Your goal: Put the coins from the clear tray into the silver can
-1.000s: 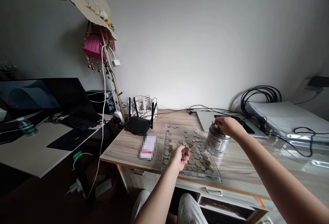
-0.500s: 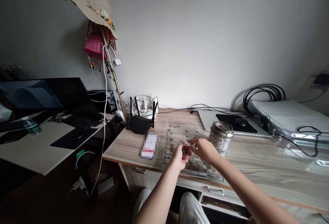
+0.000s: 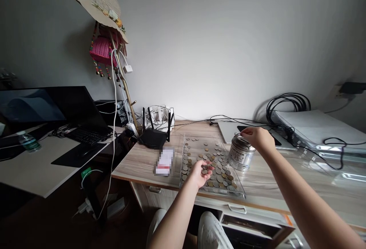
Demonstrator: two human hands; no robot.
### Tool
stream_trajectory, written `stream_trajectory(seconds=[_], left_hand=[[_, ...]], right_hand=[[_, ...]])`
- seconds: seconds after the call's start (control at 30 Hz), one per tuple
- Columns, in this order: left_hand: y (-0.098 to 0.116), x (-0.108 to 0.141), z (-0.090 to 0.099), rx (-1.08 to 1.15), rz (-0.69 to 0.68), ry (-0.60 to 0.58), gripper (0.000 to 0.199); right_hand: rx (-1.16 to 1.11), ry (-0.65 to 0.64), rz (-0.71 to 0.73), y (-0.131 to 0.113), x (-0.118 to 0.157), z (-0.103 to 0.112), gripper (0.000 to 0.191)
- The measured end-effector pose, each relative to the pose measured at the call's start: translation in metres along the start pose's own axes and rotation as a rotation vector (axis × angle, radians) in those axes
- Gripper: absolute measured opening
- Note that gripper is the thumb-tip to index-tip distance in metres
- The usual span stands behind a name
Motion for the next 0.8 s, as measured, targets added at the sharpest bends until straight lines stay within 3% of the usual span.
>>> stream_trajectory(seconds=[0.1, 0.23, 0.37, 0.43, 0.57, 0.63, 0.7, 0.8], left_hand=[[0.0, 0.002, -0.003, -0.047, -0.04, -0.005, 0.021], [0.001, 0.005, -0.007, -0.125, -0.108, -0.02, 0.015], [0.002, 0.007, -0.008, -0.167, -0.147, -0.051, 0.012], [0.001, 0.006, -0.007, -0.17, -0.146, -0.067, 0.013], [0.002, 0.001, -0.005, -0.149, -0.181, -0.031, 0.012], [0.002, 0.0, -0.003, -0.119, -0.208, 0.026, 0.011], [0.002, 0.0, -0.003, -0.105, -0.217, 0.053, 0.015], [0.002, 0.001, -0.003, -0.098, -0.176, 0.053, 0.021]], right_hand=[[0.092, -0.136, -0.039, 0.018, -0.014, -0.005, 0.016], [0.144, -0.203, -0.079, 0.015, -0.01, -0.008, 0.017], [0.115, 0.102, 0.106, -0.017, 0.014, 0.001, 0.027], [-0.009, 0.13, 0.23, -0.041, 0.035, -0.006, 0.028], [-0.332, -0.279, 0.381, -0.082, 0.076, -0.051, 0.028], [-0.448, -0.407, 0.38, -0.093, 0.089, -0.07, 0.027], [-0.516, -0.459, 0.347, -0.095, 0.094, -0.08, 0.026], [-0.512, -0.396, 0.296, -0.087, 0.084, -0.074, 0.023]])
Point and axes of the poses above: each hand's wrist, its own x-axis away from the middle knuckle, its own z-axis out of the back of the hand, y = z × x, the point moved 3 cm from there along -x, towards the middle knuckle, and after that the axes turned 5 degrees about z, right-handed, at the moved point
